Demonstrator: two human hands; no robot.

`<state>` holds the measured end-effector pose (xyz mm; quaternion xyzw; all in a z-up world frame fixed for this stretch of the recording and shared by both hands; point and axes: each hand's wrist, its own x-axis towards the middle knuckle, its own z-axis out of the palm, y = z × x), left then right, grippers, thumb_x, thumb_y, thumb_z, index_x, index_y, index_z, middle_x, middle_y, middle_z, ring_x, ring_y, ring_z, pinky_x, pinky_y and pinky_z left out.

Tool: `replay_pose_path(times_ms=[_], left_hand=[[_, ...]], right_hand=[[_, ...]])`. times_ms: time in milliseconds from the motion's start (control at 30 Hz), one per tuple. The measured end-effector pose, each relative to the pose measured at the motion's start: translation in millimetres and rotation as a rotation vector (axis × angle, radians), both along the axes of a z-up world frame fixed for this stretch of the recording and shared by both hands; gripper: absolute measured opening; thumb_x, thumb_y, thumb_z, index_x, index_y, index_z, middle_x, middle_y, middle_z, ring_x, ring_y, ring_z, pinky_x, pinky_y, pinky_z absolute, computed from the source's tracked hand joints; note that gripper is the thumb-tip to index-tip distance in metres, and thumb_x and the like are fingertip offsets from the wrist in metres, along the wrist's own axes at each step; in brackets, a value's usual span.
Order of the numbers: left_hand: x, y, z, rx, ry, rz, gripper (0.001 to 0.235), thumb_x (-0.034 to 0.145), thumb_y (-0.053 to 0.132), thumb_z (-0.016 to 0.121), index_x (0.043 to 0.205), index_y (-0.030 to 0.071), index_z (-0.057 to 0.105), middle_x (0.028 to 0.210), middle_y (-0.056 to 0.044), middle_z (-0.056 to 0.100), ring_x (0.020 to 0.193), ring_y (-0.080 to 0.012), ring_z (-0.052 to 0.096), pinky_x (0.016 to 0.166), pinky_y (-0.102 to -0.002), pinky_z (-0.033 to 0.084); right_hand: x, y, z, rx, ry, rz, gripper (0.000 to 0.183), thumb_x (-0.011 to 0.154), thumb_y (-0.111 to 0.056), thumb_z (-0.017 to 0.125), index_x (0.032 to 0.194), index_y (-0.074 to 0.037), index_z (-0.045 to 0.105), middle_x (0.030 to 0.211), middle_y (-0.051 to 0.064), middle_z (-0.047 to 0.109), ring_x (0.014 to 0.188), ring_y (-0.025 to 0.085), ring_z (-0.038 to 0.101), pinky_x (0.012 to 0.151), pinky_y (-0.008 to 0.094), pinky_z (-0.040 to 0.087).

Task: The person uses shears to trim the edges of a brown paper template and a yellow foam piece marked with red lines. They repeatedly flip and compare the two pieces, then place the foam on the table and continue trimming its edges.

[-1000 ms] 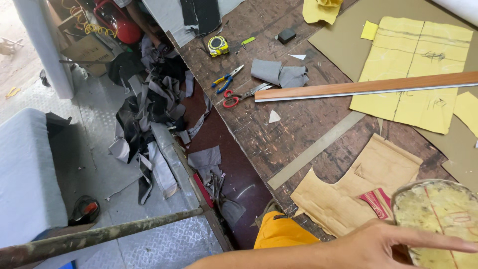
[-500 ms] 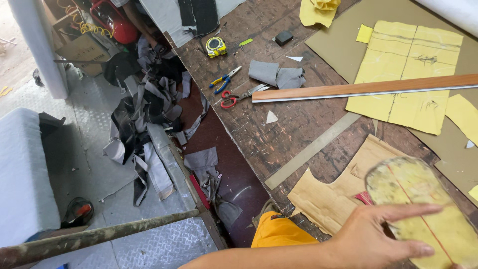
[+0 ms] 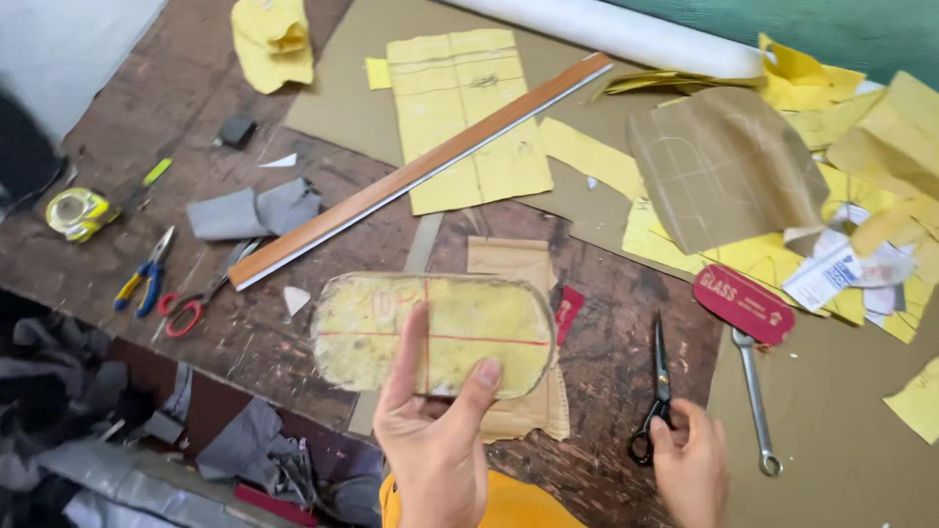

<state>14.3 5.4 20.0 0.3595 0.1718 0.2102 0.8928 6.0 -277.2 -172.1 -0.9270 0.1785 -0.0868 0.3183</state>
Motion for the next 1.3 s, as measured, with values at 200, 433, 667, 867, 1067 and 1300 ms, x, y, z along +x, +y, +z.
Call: replay_pose_path(times_ms=[200,433,667,867,1067,1300], left_hand=[[1,-5,3,0.074,0.004,-0.014,0.076,0.078,-0.017,0.072,0.149,-0.007,0.047,0.131,-0.023,0.069,0.108,-0.0226,0.071,0.092,-0.035,0.058],[4,-5,-1,0.145,-0.027,-0.007,0.077,0.081,-0.017,0.071,0.152,-0.005,0.045,0.132,-0.021,0.068,0.108,-0.0209,0.070,0.092,-0.034,0.058],[9,-9,1,0.036,-0.031,-0.074,0.080,0.083,-0.017,0.069,0.156,0.000,0.042,0.131,-0.022,0.068,0.104,-0.0208,0.070,0.091,-0.034,0.059],[3,-31,-20,0.159,0.002,-0.152,0.078,0.083,-0.014,0.071,0.155,-0.002,0.043,0.127,-0.018,0.070,0.101,-0.0177,0.072,0.086,-0.030,0.061],[-3,-35,-34,0.377,0.230,-0.277,0.078,0.091,-0.008,0.080,0.160,0.006,0.048,0.108,-0.028,0.079,0.072,-0.0184,0.063,0.058,-0.025,0.048],[-2,-30,-40,0.333,0.031,-0.111,0.057,0.093,0.003,0.069,0.148,-0.002,0.054,0.138,-0.007,0.069,0.105,-0.0082,0.072,0.081,-0.021,0.059]], right_hand=[[-27,-9,-65,-0.245,0.125,-0.158,0.067,0.083,-0.023,0.077,0.144,-0.012,0.054,0.121,0.024,0.050,0.111,0.041,0.055,0.093,0.053,0.047],[-27,-8,-99,-0.300,0.252,-0.109,0.061,0.088,-0.028,0.072,0.144,-0.012,0.054,0.118,0.022,0.053,0.115,0.042,0.054,0.097,0.053,0.046],[-3,26,-19,-0.243,0.158,-0.073,0.061,0.085,-0.025,0.076,0.141,-0.009,0.056,0.116,0.021,0.054,0.112,0.040,0.053,0.094,0.053,0.046],[2,84,99,1.168,-0.151,0.383,0.041,0.098,-0.015,0.068,0.134,0.001,0.059,0.105,0.011,0.065,0.091,0.015,0.066,0.079,0.031,0.058],[20,113,155,1.053,-0.042,0.303,0.026,0.089,-0.004,0.071,0.113,0.002,0.061,0.082,0.009,0.067,0.062,0.014,0.065,0.052,0.027,0.053],[11,94,112,1.327,-0.232,0.233,0.017,0.093,0.001,0.067,0.109,0.005,0.062,0.087,0.011,0.067,0.062,0.012,0.060,0.051,0.025,0.048]])
